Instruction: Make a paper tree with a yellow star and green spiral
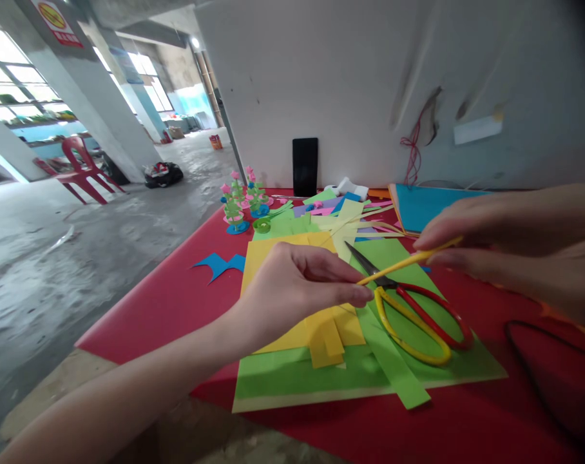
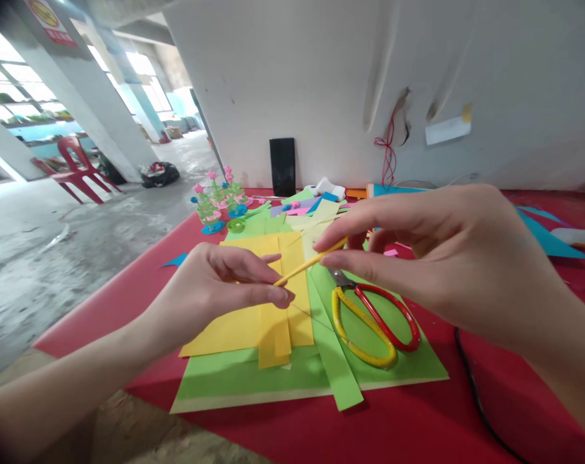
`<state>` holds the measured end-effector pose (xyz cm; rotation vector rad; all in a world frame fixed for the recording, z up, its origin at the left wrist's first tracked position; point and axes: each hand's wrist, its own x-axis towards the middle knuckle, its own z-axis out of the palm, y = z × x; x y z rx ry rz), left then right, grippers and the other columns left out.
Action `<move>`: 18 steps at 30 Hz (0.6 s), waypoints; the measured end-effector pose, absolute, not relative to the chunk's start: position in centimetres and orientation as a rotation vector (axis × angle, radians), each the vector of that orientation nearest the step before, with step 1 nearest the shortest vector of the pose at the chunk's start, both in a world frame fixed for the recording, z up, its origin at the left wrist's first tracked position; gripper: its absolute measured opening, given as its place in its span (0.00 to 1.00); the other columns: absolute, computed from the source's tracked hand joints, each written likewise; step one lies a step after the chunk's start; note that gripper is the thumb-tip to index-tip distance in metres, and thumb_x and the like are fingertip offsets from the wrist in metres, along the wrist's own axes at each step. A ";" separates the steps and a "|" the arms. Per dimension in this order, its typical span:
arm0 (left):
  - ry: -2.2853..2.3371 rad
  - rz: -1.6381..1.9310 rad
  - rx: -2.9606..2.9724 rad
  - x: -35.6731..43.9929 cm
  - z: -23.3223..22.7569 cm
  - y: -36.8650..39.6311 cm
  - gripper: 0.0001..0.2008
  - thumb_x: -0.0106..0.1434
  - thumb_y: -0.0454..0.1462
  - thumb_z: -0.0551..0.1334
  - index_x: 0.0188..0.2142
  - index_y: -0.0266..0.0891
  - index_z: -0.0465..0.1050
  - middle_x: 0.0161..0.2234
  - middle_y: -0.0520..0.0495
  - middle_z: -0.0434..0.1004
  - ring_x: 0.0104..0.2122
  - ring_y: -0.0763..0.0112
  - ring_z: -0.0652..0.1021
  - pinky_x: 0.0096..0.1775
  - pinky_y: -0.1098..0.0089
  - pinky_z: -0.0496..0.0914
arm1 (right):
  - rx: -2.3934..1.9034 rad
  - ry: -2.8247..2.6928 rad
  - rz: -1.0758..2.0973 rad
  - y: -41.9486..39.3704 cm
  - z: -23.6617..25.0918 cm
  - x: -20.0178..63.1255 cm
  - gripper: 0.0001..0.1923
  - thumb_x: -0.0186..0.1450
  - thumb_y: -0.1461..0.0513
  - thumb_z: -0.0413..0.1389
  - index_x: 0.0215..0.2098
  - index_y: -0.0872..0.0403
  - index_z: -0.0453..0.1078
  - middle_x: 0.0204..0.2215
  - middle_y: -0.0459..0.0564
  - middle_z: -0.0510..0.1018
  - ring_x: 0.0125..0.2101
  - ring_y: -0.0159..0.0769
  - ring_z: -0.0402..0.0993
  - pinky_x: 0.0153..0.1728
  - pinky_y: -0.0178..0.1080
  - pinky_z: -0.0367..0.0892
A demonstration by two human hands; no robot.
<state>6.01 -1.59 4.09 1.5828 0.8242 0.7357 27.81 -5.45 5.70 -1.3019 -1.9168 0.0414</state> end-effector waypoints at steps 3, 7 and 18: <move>0.836 0.740 1.601 6.0 4.1 -1.6 0.04 0.47 0.36 0.67 0.24 0.39 0.76 0.24 0.53 0.80 0.28 0.71 0.80 0.40 0.71 0.73 | -1.320 -1.904 0.036 -5.5 5.9 27.6 0.07 0.53 0.51 0.59 0.27 0.43 0.73 0.22 0.39 0.76 0.21 0.30 0.70 0.17 0.32 0.64; 0.856 0.750 1.626 6.0 4.2 -1.6 0.03 0.47 0.36 0.67 0.24 0.39 0.77 0.24 0.53 0.80 0.28 0.72 0.79 0.39 0.72 0.73 | -1.334 -1.904 0.039 -5.5 6.0 27.5 0.08 0.52 0.50 0.59 0.25 0.43 0.72 0.20 0.38 0.75 0.20 0.28 0.69 0.16 0.31 0.63; 0.861 0.765 1.670 6.0 4.0 -1.7 0.04 0.47 0.37 0.68 0.24 0.39 0.77 0.25 0.52 0.80 0.28 0.72 0.79 0.38 0.73 0.74 | -1.339 -1.852 0.053 -5.5 6.3 27.5 0.09 0.56 0.52 0.57 0.23 0.45 0.72 0.17 0.38 0.73 0.16 0.25 0.65 0.15 0.30 0.59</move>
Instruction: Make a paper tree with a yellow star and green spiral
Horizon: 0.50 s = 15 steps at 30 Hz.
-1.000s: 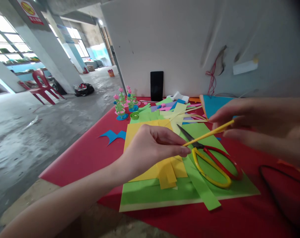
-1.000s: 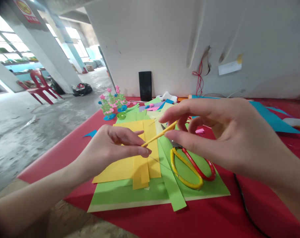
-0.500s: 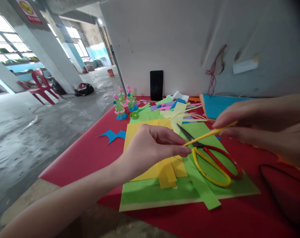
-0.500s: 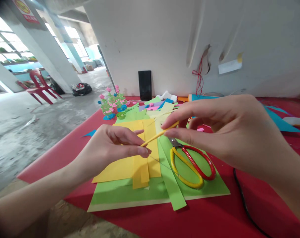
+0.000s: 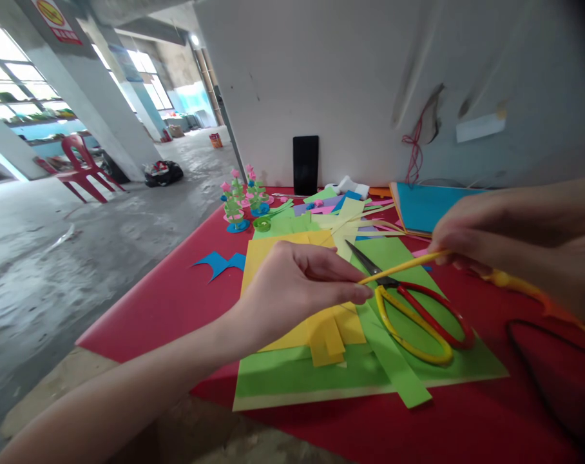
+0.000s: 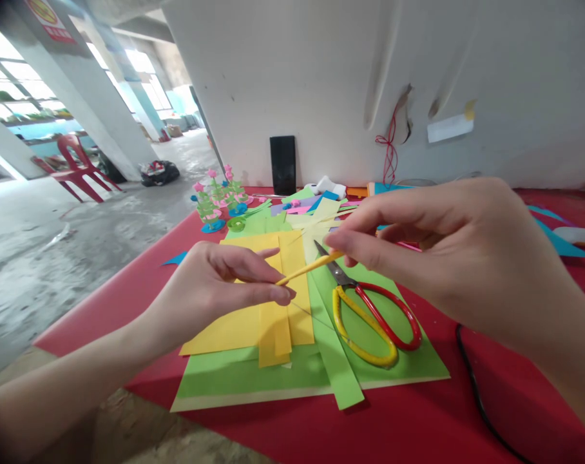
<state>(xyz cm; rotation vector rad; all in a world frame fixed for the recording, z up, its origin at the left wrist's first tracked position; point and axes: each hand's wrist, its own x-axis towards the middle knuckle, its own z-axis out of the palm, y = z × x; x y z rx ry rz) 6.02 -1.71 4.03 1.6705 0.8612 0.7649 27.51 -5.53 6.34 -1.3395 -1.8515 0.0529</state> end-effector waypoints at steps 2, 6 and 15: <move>0.852 0.762 1.648 6.0 4.0 -1.7 0.03 0.47 0.36 0.68 0.24 0.38 0.77 0.24 0.53 0.80 0.28 0.72 0.80 0.39 0.73 0.74 | -1.331 -1.857 0.083 -5.4 6.3 27.7 0.08 0.56 0.52 0.57 0.24 0.45 0.72 0.16 0.38 0.72 0.15 0.23 0.64 0.13 0.29 0.58; 0.806 0.746 1.537 6.0 3.9 -1.7 0.02 0.48 0.35 0.67 0.23 0.39 0.76 0.24 0.54 0.80 0.28 0.72 0.80 0.41 0.72 0.74 | -1.249 -1.945 0.040 -5.1 6.1 28.5 0.09 0.54 0.49 0.57 0.29 0.42 0.73 0.24 0.38 0.76 0.22 0.27 0.69 0.19 0.30 0.63; 0.728 0.731 1.488 5.9 3.9 -1.6 0.02 0.48 0.34 0.67 0.24 0.39 0.76 0.24 0.55 0.80 0.28 0.73 0.80 0.38 0.75 0.75 | -1.094 -2.007 -0.047 -5.0 6.0 28.7 0.06 0.54 0.55 0.59 0.26 0.47 0.74 0.24 0.42 0.74 0.23 0.28 0.67 0.21 0.34 0.62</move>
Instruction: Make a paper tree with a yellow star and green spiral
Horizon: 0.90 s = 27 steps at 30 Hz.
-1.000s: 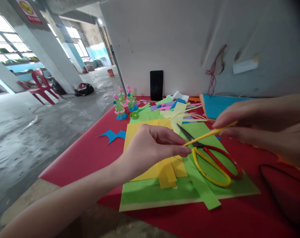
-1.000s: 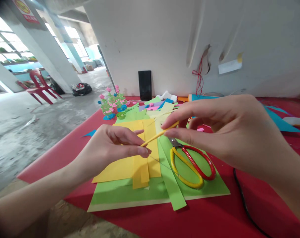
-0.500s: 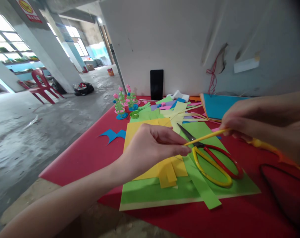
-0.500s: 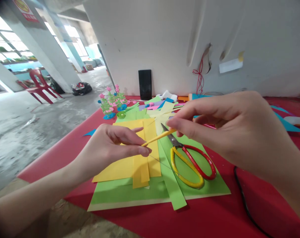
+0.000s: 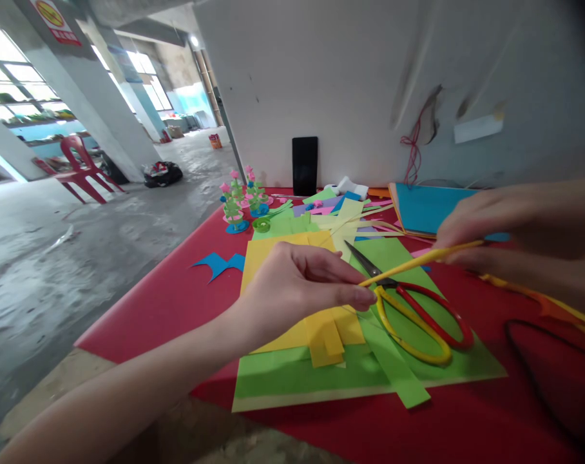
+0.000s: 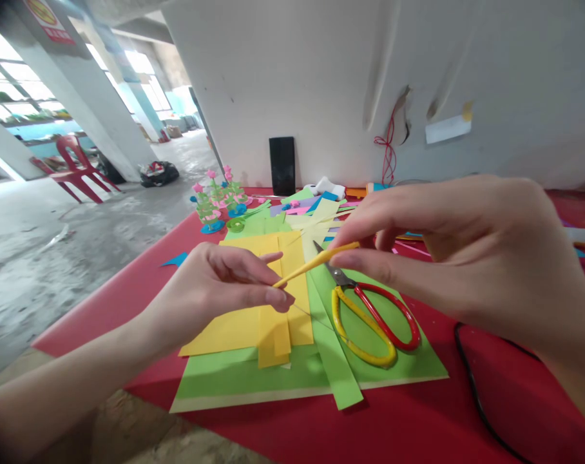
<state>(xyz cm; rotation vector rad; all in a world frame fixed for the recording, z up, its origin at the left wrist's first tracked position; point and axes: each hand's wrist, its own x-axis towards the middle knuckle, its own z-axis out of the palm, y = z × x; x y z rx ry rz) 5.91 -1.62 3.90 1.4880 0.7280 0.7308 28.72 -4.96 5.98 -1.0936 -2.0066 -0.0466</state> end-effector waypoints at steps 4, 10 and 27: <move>0.728 0.742 1.512 6.0 3.8 -1.5 0.01 0.49 0.33 0.67 0.24 0.39 0.76 0.24 0.55 0.80 0.28 0.74 0.80 0.37 0.76 0.75 | -1.168 -1.912 -0.009 -5.4 6.0 28.2 0.07 0.55 0.54 0.58 0.25 0.46 0.72 0.24 0.41 0.72 0.21 0.27 0.65 0.21 0.35 0.61; 0.726 0.763 1.525 5.9 3.8 -1.5 0.01 0.49 0.32 0.66 0.24 0.39 0.76 0.25 0.55 0.81 0.28 0.74 0.80 0.39 0.76 0.74 | -1.278 -1.868 -0.030 -5.7 5.9 28.2 0.06 0.54 0.52 0.58 0.27 0.44 0.72 0.24 0.38 0.74 0.23 0.27 0.66 0.19 0.33 0.59; 0.841 0.805 1.728 6.0 4.0 -1.6 0.00 0.48 0.34 0.67 0.23 0.41 0.77 0.24 0.57 0.80 0.27 0.76 0.80 0.51 0.72 0.68 | -1.357 -1.847 0.095 -5.6 6.4 28.1 0.11 0.51 0.47 0.58 0.28 0.41 0.73 0.19 0.38 0.74 0.18 0.27 0.68 0.17 0.31 0.64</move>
